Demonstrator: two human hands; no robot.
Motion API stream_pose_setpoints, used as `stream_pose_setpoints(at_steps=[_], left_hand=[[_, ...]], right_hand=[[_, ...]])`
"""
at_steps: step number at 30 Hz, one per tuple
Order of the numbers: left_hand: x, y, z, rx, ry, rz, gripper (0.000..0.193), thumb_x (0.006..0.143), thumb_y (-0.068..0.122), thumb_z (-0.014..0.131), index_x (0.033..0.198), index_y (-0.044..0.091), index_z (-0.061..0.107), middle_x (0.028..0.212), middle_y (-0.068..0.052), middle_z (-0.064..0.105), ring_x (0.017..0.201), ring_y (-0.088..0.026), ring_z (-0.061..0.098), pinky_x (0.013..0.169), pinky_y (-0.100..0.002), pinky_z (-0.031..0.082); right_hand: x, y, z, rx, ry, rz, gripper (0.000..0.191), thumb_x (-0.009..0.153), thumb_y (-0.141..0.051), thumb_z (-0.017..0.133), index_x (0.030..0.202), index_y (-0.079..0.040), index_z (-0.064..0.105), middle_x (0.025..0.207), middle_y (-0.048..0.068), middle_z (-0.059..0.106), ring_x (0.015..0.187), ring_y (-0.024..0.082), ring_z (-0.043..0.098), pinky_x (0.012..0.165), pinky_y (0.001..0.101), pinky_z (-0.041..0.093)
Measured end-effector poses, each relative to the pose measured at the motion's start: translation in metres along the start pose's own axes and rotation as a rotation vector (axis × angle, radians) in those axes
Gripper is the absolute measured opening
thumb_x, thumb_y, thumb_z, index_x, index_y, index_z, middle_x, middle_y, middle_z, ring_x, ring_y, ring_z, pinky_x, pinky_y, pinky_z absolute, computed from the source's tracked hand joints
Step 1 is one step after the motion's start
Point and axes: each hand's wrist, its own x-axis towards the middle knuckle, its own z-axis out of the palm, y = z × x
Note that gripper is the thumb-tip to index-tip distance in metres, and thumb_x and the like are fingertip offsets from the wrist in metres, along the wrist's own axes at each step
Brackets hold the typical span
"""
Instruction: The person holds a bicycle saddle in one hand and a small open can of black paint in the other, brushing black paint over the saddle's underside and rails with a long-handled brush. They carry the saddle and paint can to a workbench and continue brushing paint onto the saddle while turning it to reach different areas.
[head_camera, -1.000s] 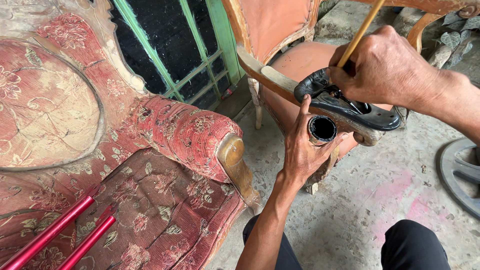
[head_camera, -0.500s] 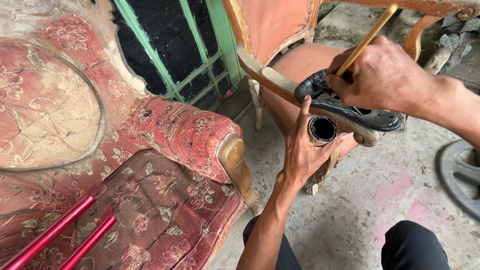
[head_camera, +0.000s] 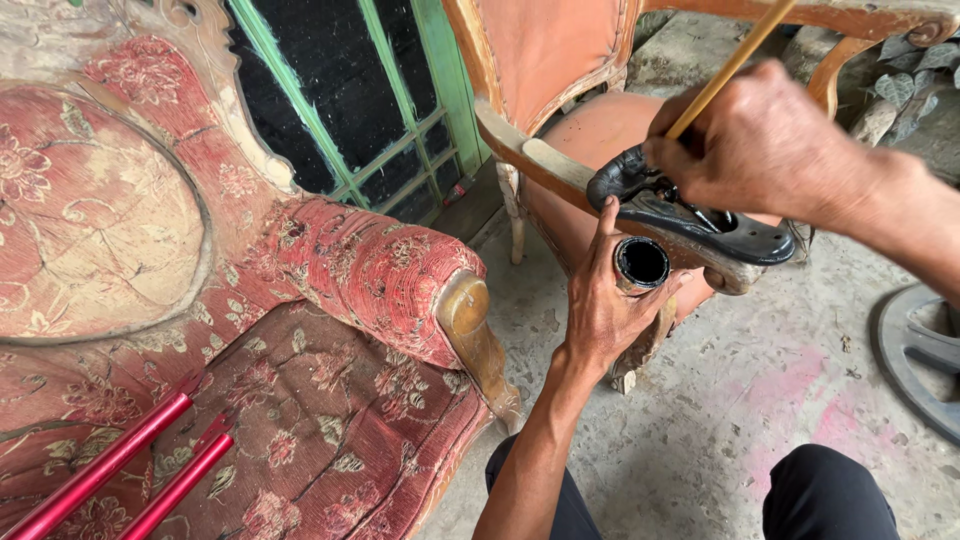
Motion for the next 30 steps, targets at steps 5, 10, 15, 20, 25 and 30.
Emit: stream_pose_setpoints(at_steps=[5, 10, 15, 20, 25, 30], left_hand=[[-0.001, 0.0, 0.001, -0.006, -0.003, -0.024, 0.079, 0.082, 0.032, 0.09, 0.14, 0.001, 0.047, 0.135, -0.027, 0.059, 0.114, -0.029, 0.071, 0.102, -0.039, 0.058], [0.0, 0.004, 0.001, -0.049, -0.04, -0.069, 0.109, 0.084, 0.029, 0.088, 0.164, -0.009, 0.025, 0.099, -0.006, 0.069, 0.099, -0.021, 0.073, 0.1, -0.037, 0.059], [0.002, 0.008, -0.001, -0.071, -0.05, -0.105, 0.109, 0.083, 0.029, 0.088, 0.164, -0.009, 0.025, 0.101, -0.007, 0.07, 0.1, -0.021, 0.072, 0.097, -0.036, 0.059], [0.001, 0.008, -0.001, -0.021, -0.035, -0.078, 0.11, 0.083, 0.028, 0.089, 0.165, -0.008, 0.025, 0.1, -0.008, 0.068, 0.099, -0.022, 0.071, 0.097, -0.037, 0.058], [0.0, 0.005, -0.001, -0.041, 0.008, -0.034, 0.09, 0.083, 0.028, 0.09, 0.15, -0.006, 0.039, 0.124, -0.019, 0.062, 0.106, -0.028, 0.071, 0.101, -0.04, 0.058], [0.004, 0.0, 0.004, -0.021, 0.033, -0.011, 0.059, 0.081, 0.029, 0.092, 0.119, -0.002, 0.058, 0.165, -0.034, 0.038, 0.122, -0.037, 0.069, 0.102, -0.042, 0.058]], right_hand=[[-0.002, -0.001, -0.004, -0.302, -0.433, 0.287, 0.026, 0.105, -0.018, 0.057, 0.093, -0.006, 0.076, 0.064, 0.007, 0.072, 0.05, 0.016, 0.072, 0.048, 0.0286, 0.062], [-0.014, 0.008, -0.004, -0.016, 0.07, 0.001, 0.016, 0.093, -0.013, 0.07, 0.095, 0.001, 0.078, 0.075, 0.015, 0.074, 0.059, 0.023, 0.072, 0.055, 0.034, 0.062], [-0.02, 0.016, 0.006, 0.038, 0.099, 0.001, 0.017, 0.089, -0.013, 0.073, 0.095, 0.002, 0.078, 0.074, 0.015, 0.074, 0.06, 0.024, 0.073, 0.055, 0.036, 0.061], [-0.016, 0.016, 0.01, -0.071, -0.145, 0.091, 0.017, 0.091, -0.012, 0.07, 0.102, -0.002, 0.079, 0.07, 0.014, 0.074, 0.046, 0.024, 0.07, 0.044, 0.0363, 0.058], [-0.026, 0.016, -0.02, 0.158, 0.143, 0.028, 0.014, 0.091, -0.012, 0.069, 0.092, -0.003, 0.079, 0.077, 0.011, 0.077, 0.053, 0.018, 0.07, 0.046, 0.032, 0.058], [-0.035, 0.032, -0.037, 0.207, 0.374, 0.16, 0.016, 0.1, -0.013, 0.069, 0.097, 0.002, 0.076, 0.077, 0.015, 0.073, 0.06, 0.019, 0.068, 0.053, 0.0325, 0.057]])
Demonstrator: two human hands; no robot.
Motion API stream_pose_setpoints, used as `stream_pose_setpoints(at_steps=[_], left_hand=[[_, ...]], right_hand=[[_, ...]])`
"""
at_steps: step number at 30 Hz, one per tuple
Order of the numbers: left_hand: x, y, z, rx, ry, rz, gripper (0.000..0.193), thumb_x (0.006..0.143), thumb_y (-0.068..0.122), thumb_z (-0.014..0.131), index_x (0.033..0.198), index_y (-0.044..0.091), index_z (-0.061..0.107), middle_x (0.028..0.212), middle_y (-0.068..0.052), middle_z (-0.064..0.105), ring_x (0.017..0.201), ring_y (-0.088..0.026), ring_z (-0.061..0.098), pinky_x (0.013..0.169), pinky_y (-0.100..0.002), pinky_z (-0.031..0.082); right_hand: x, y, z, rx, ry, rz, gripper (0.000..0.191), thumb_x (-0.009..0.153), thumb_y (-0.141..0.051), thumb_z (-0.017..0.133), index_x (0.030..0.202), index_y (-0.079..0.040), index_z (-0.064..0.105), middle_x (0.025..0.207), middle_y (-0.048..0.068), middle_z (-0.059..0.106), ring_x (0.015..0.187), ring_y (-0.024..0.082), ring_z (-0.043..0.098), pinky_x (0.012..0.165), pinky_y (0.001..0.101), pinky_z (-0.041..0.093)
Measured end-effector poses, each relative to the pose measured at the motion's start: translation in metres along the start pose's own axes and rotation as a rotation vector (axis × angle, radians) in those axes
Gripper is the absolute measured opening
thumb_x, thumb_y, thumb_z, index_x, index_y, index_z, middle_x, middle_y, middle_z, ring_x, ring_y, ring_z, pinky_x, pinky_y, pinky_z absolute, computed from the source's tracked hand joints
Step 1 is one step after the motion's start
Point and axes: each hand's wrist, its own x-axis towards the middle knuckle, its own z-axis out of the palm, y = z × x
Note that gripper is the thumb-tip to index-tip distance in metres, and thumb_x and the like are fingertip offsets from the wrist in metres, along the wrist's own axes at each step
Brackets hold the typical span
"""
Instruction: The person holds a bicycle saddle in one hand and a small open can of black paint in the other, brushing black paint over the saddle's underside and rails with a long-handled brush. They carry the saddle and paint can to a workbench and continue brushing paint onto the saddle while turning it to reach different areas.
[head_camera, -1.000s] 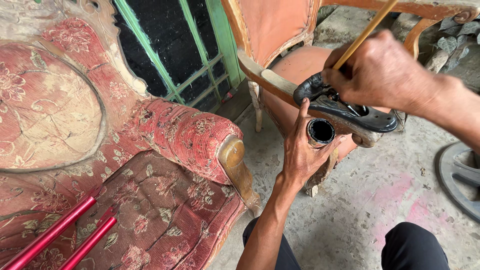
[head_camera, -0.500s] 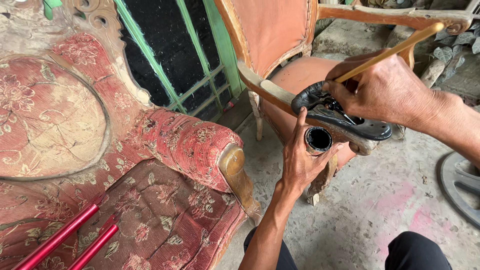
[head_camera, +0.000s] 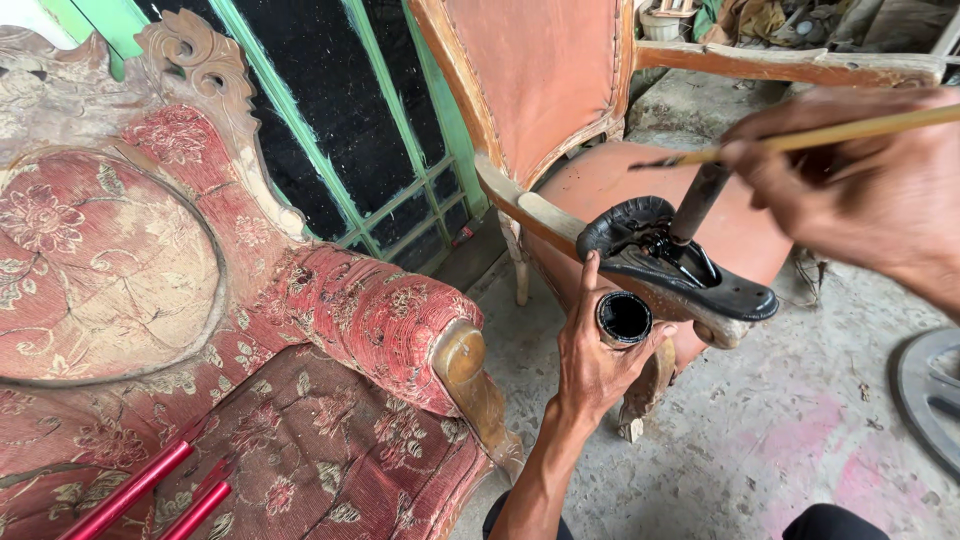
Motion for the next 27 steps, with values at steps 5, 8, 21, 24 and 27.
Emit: stream_pose_setpoints(at_steps=[5, 8, 21, 24, 27], left_hand=[[0.004, 0.004, 0.002, 0.01, -0.013, -0.059, 0.061, 0.081, 0.029, 0.092, 0.121, -0.002, 0.058, 0.164, -0.034, 0.042, 0.12, -0.035, 0.071, 0.1, -0.041, 0.06], [0.012, 0.011, 0.002, -0.036, -0.045, -0.247, 0.083, 0.079, 0.033, 0.091, 0.141, -0.002, 0.047, 0.147, -0.027, 0.057, 0.113, -0.028, 0.072, 0.099, -0.038, 0.061], [0.057, 0.05, -0.014, -0.128, -0.034, -0.346, 0.073, 0.086, 0.028, 0.09, 0.139, -0.005, 0.052, 0.122, -0.015, 0.073, 0.105, -0.019, 0.075, 0.097, -0.034, 0.063], [0.066, 0.056, -0.02, -0.075, -0.017, -0.39, 0.072, 0.086, 0.029, 0.09, 0.138, -0.004, 0.053, 0.112, -0.012, 0.074, 0.098, -0.016, 0.074, 0.094, -0.033, 0.062], [0.071, 0.062, -0.024, -0.131, -0.005, -0.526, 0.085, 0.086, 0.033, 0.087, 0.149, -0.004, 0.044, 0.098, -0.008, 0.071, 0.091, -0.012, 0.071, 0.09, -0.029, 0.062]], right_hand=[[0.001, 0.057, 0.003, 0.299, 0.1, 0.221, 0.017, 0.115, -0.012, 0.062, 0.107, 0.003, 0.067, 0.087, 0.013, 0.069, 0.075, 0.016, 0.07, 0.072, 0.0289, 0.058], [0.012, 0.097, 0.009, 0.444, 0.123, 0.26, 0.014, 0.119, -0.007, 0.056, 0.111, 0.003, 0.06, 0.095, 0.012, 0.069, 0.082, 0.014, 0.07, 0.08, 0.0262, 0.059], [0.021, 0.138, 0.025, 0.568, -0.148, 0.637, 0.011, 0.106, -0.007, 0.069, 0.107, 0.004, 0.071, 0.089, 0.011, 0.073, 0.083, 0.014, 0.069, 0.071, 0.0256, 0.053], [0.028, 0.138, 0.024, 0.587, -0.172, 0.672, 0.012, 0.106, -0.008, 0.069, 0.105, 0.004, 0.072, 0.088, 0.009, 0.073, 0.083, 0.013, 0.069, 0.069, 0.0246, 0.052], [0.034, 0.136, 0.018, 0.591, -0.191, 0.705, 0.015, 0.107, -0.009, 0.071, 0.103, 0.005, 0.073, 0.081, 0.009, 0.072, 0.078, 0.012, 0.067, 0.067, 0.0245, 0.05]])
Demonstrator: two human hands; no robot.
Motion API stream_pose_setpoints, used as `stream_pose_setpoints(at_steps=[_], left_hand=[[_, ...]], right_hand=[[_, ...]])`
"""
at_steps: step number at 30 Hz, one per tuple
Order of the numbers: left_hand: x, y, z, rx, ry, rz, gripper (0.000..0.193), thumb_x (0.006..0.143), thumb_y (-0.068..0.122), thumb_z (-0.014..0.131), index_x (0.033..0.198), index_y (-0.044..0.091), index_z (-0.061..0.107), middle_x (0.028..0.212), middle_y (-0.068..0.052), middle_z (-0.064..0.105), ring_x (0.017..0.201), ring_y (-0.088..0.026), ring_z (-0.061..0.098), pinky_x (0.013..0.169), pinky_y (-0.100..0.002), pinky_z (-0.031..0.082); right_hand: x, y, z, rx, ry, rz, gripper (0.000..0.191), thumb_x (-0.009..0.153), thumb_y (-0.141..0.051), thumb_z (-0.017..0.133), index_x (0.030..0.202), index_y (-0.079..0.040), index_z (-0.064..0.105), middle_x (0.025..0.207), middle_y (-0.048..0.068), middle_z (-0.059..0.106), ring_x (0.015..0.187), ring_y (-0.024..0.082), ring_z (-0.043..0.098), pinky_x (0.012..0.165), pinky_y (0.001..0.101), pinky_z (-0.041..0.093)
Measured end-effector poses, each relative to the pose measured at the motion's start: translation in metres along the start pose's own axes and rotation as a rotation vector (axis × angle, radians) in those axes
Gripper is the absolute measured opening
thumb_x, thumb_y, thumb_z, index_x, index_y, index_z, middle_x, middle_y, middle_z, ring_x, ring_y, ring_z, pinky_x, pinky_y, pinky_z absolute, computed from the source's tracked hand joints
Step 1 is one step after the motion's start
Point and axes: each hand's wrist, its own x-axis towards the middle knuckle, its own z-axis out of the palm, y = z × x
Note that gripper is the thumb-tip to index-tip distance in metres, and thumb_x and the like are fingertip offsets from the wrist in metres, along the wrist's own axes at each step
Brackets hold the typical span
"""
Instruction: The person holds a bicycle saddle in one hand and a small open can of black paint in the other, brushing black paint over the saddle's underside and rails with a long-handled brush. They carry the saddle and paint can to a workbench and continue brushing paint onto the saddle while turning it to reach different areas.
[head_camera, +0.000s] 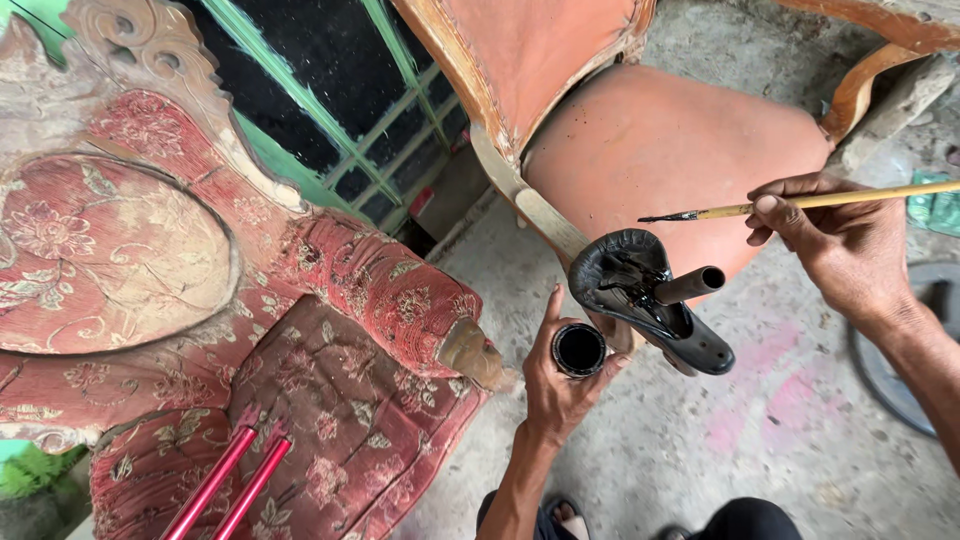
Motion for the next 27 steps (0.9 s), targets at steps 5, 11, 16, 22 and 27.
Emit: stream_pose_setpoints(at_steps=[5, 11, 16, 22, 27], left_hand=[[-0.005, 0.019, -0.006, 0.067, 0.037, -0.038, 0.076, 0.084, 0.027, 0.091, 0.141, -0.004, 0.052, 0.103, -0.008, 0.07, 0.086, -0.013, 0.067, 0.081, -0.029, 0.061], [-0.015, 0.068, -0.014, 0.068, 0.064, -0.067, 0.069, 0.083, 0.024, 0.092, 0.135, -0.003, 0.055, 0.122, -0.012, 0.069, 0.09, -0.014, 0.068, 0.084, -0.03, 0.062], [-0.024, 0.117, -0.026, 0.142, 0.096, -0.141, 0.073, 0.079, 0.025, 0.095, 0.136, -0.001, 0.057, 0.121, -0.013, 0.07, 0.09, -0.017, 0.067, 0.085, -0.032, 0.061], [-0.033, 0.156, -0.028, 0.19, 0.111, -0.06, 0.065, 0.08, 0.028, 0.093, 0.125, 0.001, 0.056, 0.144, -0.02, 0.062, 0.106, -0.025, 0.07, 0.093, -0.037, 0.061], [-0.022, 0.169, -0.012, 0.175, 0.081, -0.139, 0.067, 0.08, 0.03, 0.093, 0.127, 0.001, 0.056, 0.143, -0.02, 0.062, 0.11, -0.028, 0.069, 0.094, -0.038, 0.06]], right_hand=[[-0.005, -0.022, -0.012, 0.008, 0.023, 0.099, 0.015, 0.107, -0.012, 0.07, 0.11, 0.003, 0.072, 0.084, 0.008, 0.072, 0.079, 0.013, 0.07, 0.064, 0.0227, 0.049], [-0.037, -0.081, -0.032, 0.104, 0.014, 0.102, 0.015, 0.109, -0.009, 0.07, 0.106, 0.006, 0.071, 0.088, 0.01, 0.073, 0.073, 0.013, 0.07, 0.067, 0.0246, 0.053], [-0.073, -0.132, -0.053, 0.052, 0.104, 0.238, 0.014, 0.106, -0.007, 0.068, 0.111, 0.006, 0.07, 0.092, 0.014, 0.074, 0.076, 0.016, 0.07, 0.062, 0.0269, 0.053], [-0.112, -0.156, -0.081, 0.255, 0.254, 0.222, 0.013, 0.115, -0.004, 0.069, 0.11, 0.008, 0.069, 0.093, 0.017, 0.072, 0.072, 0.016, 0.069, 0.063, 0.0237, 0.052], [-0.113, -0.148, -0.097, 0.23, 0.279, 0.256, 0.014, 0.117, -0.003, 0.068, 0.112, 0.009, 0.069, 0.093, 0.018, 0.072, 0.072, 0.018, 0.07, 0.062, 0.0239, 0.051]])
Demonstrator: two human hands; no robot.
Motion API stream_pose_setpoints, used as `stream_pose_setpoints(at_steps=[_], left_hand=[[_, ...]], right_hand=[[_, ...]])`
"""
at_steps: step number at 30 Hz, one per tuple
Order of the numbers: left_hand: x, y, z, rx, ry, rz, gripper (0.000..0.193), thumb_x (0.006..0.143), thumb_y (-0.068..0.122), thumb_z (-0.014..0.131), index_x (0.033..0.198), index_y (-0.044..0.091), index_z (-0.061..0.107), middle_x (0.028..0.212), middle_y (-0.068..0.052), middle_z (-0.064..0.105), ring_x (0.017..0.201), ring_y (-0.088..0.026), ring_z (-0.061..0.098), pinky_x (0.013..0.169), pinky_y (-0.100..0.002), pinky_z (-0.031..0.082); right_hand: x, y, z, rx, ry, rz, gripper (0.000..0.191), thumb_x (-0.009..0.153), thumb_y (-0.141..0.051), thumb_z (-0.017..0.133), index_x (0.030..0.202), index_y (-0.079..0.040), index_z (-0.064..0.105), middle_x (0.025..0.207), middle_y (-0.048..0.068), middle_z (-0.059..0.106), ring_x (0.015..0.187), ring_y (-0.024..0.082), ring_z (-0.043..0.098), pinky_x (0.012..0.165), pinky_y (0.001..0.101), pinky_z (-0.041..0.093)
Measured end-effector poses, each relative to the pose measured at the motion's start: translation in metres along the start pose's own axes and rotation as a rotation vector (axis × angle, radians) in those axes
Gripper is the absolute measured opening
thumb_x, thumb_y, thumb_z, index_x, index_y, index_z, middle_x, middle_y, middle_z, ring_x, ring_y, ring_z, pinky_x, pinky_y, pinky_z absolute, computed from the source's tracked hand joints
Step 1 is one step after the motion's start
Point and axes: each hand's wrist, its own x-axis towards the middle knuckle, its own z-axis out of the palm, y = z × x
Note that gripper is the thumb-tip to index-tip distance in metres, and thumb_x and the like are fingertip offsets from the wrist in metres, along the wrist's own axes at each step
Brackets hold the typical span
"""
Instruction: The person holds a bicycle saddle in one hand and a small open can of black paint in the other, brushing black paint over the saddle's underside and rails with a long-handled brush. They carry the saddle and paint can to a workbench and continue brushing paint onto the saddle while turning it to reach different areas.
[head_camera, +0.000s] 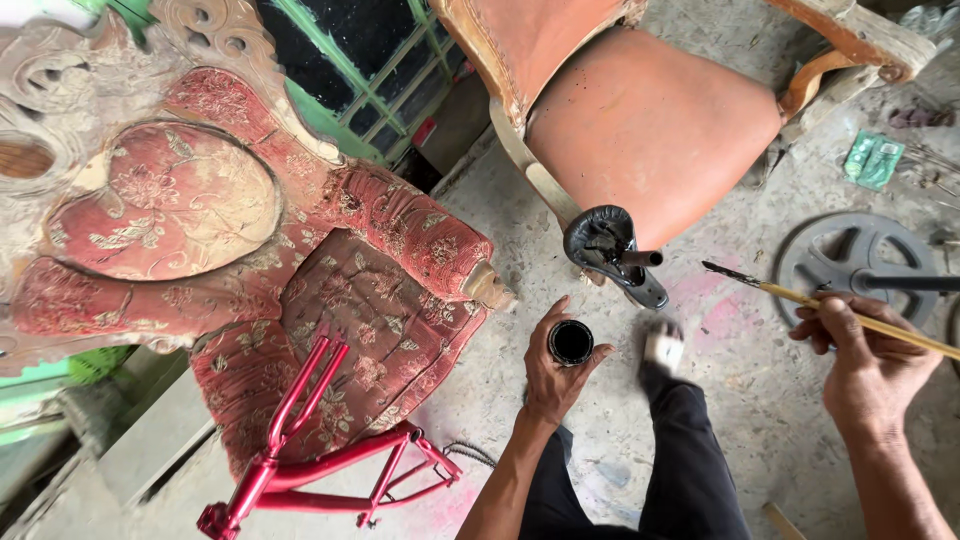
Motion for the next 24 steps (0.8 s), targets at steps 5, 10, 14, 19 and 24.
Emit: stream_pose_setpoints(at_steps=[5, 10, 14, 19, 24], left_hand=[[0.027, 0.012, 0.031, 0.083, 0.134, 0.105, 0.066, 0.081, 0.027, 0.092, 0.128, 0.0, 0.055, 0.144, -0.021, 0.061, 0.122, -0.032, 0.066, 0.101, -0.04, 0.058], [0.042, 0.027, 0.057, 0.077, 0.213, -0.121, 0.069, 0.079, 0.025, 0.094, 0.131, -0.001, 0.057, 0.126, -0.016, 0.068, 0.091, -0.018, 0.065, 0.09, -0.033, 0.06], [0.057, 0.045, 0.062, 0.085, 0.304, -0.075, 0.064, 0.081, 0.022, 0.094, 0.128, -0.001, 0.056, 0.142, -0.018, 0.064, 0.092, -0.015, 0.066, 0.089, -0.031, 0.061], [0.072, 0.073, 0.054, 0.15, 0.36, -0.079, 0.074, 0.077, 0.02, 0.096, 0.136, 0.0, 0.057, 0.111, -0.011, 0.07, 0.091, -0.015, 0.067, 0.086, -0.031, 0.061], [0.08, 0.084, 0.041, 0.159, 0.443, -0.021, 0.071, 0.075, 0.015, 0.096, 0.134, 0.003, 0.058, 0.117, -0.012, 0.07, 0.099, -0.016, 0.068, 0.086, -0.031, 0.061]], right_hand=[[0.061, 0.007, 0.01, -0.111, -0.163, 0.048, 0.015, 0.108, -0.005, 0.068, 0.112, 0.009, 0.069, 0.093, 0.017, 0.073, 0.081, 0.021, 0.072, 0.071, 0.0282, 0.06], [0.133, -0.001, 0.034, -0.228, -0.364, 0.059, 0.02, 0.108, -0.01, 0.068, 0.113, 0.01, 0.07, 0.092, 0.018, 0.073, 0.077, 0.021, 0.072, 0.067, 0.0296, 0.058], [0.165, -0.034, 0.047, -0.115, -0.553, 0.004, 0.022, 0.109, -0.013, 0.068, 0.112, 0.009, 0.069, 0.088, 0.015, 0.073, 0.081, 0.017, 0.072, 0.073, 0.0285, 0.06], [0.186, -0.078, 0.08, -0.286, -0.734, -0.238, 0.018, 0.104, -0.012, 0.069, 0.101, 0.006, 0.074, 0.081, 0.013, 0.075, 0.067, 0.016, 0.073, 0.061, 0.0312, 0.059], [0.173, -0.122, 0.103, -0.161, -0.805, -0.227, 0.017, 0.106, -0.011, 0.069, 0.105, 0.006, 0.073, 0.077, 0.011, 0.073, 0.068, 0.014, 0.072, 0.061, 0.0273, 0.06]])
